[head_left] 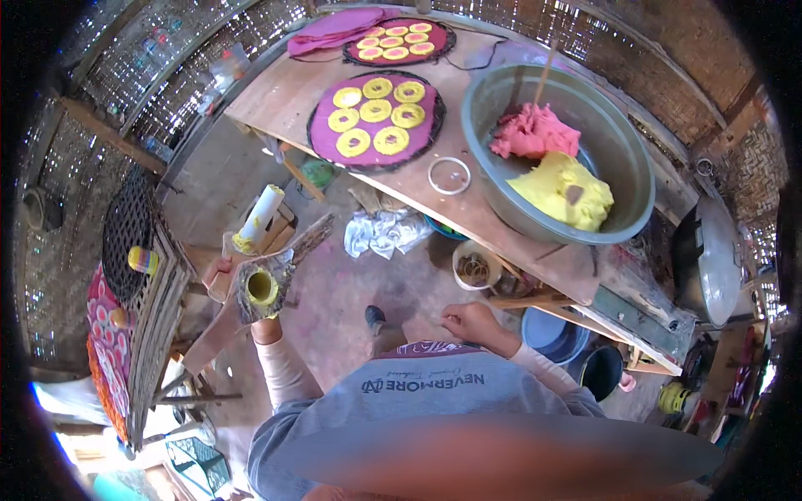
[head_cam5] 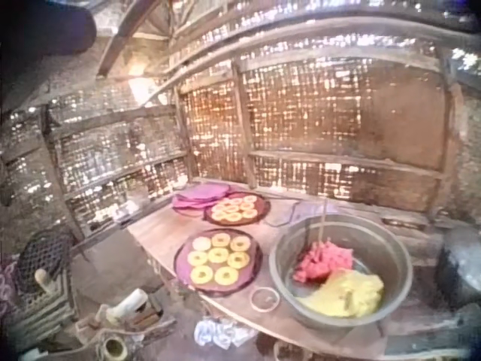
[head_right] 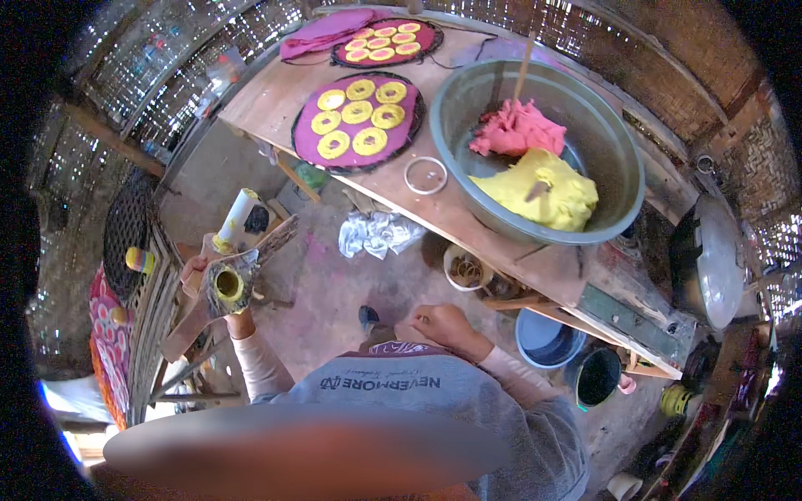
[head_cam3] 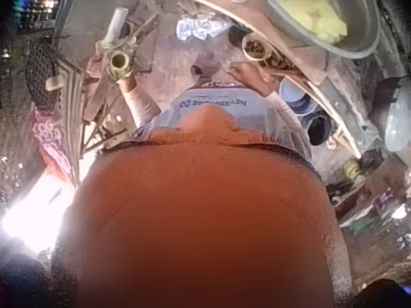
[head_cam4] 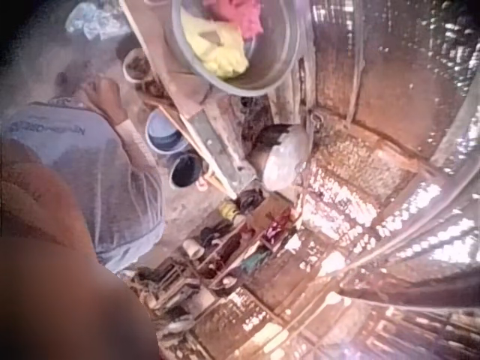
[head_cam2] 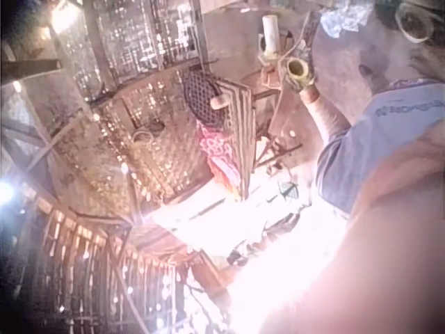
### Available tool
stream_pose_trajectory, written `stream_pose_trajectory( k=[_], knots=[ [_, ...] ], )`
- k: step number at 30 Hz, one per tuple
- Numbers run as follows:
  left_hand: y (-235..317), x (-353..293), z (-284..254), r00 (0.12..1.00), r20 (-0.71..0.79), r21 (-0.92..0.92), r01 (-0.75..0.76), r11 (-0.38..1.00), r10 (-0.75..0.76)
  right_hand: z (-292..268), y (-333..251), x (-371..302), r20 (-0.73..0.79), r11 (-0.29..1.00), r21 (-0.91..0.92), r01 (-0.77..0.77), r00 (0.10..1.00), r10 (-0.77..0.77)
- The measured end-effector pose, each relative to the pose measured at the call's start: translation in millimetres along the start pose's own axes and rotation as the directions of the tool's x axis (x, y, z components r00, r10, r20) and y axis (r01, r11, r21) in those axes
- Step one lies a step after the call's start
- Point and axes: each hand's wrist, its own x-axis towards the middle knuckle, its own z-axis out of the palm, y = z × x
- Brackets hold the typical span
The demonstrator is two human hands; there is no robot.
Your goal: The person uses a wooden press to shape yellow dough into circular patterns on a purple mat. They then use a small tool to add pink dough centers to the yellow circles. The person repeats this process to create multiple decorative cake-like items.
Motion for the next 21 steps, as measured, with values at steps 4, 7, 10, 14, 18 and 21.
stream_pose_trajectory(
  k=[4,7,10,14,18,21],
  knots=[
    [-67,25,4,0.999,0.015,-0.084,0.031,0.996,-0.03,-4,-42,74,-0.187,0.97,-0.13,0.206,0.955,-0.229],
    [-125,59,20,0.997,0.038,-0.169,0.066,0.983,-0.06,-47,-85,121,-0.278,0.927,-0.212,0.309,0.89,-0.361],
    [-165,89,32,0.995,0.061,-0.206,0.086,0.975,-0.075,-137,-140,150,-0.3,0.808,-0.577,0.117,0.89,-0.343],
    [-191,125,75,0.994,0.1,-0.323,0.081,0.943,-0.051,-258,-129,227,-0.699,0.758,-0.557,-0.339,0.684,-0.208],
    [-185,142,138,0.988,0.153,-0.474,0.071,0.878,0.003,-336,-34,256,-0.589,0.085,-0.808,-0.583,0.802,-0.099],
    [-172,149,177,0.983,0.182,-0.552,0.074,0.83,0.034,-369,15,250,-0.604,-0.13,-0.792,-0.597,0.797,0.016]
  ],
)
